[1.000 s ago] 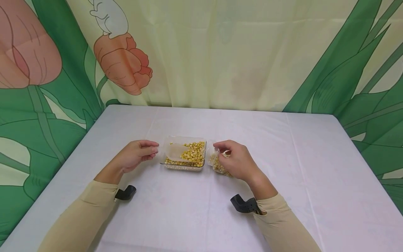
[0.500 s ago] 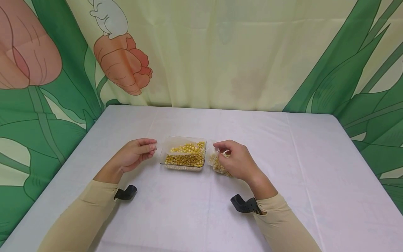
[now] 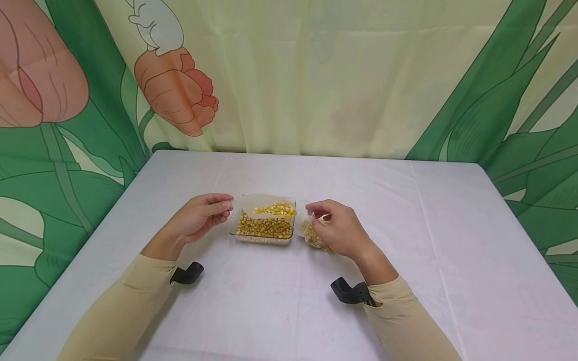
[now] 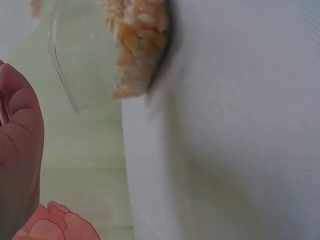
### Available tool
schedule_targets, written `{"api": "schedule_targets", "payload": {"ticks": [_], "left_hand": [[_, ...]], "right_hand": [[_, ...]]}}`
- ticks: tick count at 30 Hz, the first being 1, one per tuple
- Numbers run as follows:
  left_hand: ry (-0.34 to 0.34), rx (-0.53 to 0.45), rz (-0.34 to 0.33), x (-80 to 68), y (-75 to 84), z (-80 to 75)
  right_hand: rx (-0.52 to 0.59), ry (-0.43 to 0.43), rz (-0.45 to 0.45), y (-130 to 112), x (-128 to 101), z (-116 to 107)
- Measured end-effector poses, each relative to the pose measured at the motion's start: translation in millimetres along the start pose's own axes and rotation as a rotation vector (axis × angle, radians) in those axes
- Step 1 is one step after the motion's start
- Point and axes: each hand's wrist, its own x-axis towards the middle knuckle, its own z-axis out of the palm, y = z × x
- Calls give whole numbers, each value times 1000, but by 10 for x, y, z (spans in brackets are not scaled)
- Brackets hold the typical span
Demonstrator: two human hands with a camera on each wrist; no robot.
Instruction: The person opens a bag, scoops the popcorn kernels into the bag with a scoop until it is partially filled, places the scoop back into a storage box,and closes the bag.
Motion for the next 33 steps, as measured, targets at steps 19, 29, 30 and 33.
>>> {"api": "schedule_targets", "payload": {"ticks": [19, 29, 30, 33], "left_hand": [[7, 173, 87, 13, 214, 339], [5, 241, 124, -74, 349, 456], [7, 244, 133, -79, 358, 465], [12, 238, 164, -97, 382, 486]], "right_hand": [[3, 1, -22, 0, 2, -19], [9, 2, -15, -6, -3, -25], [10, 3, -15, -4, -3, -25], [12, 7, -18, 0, -4, -23]]}}
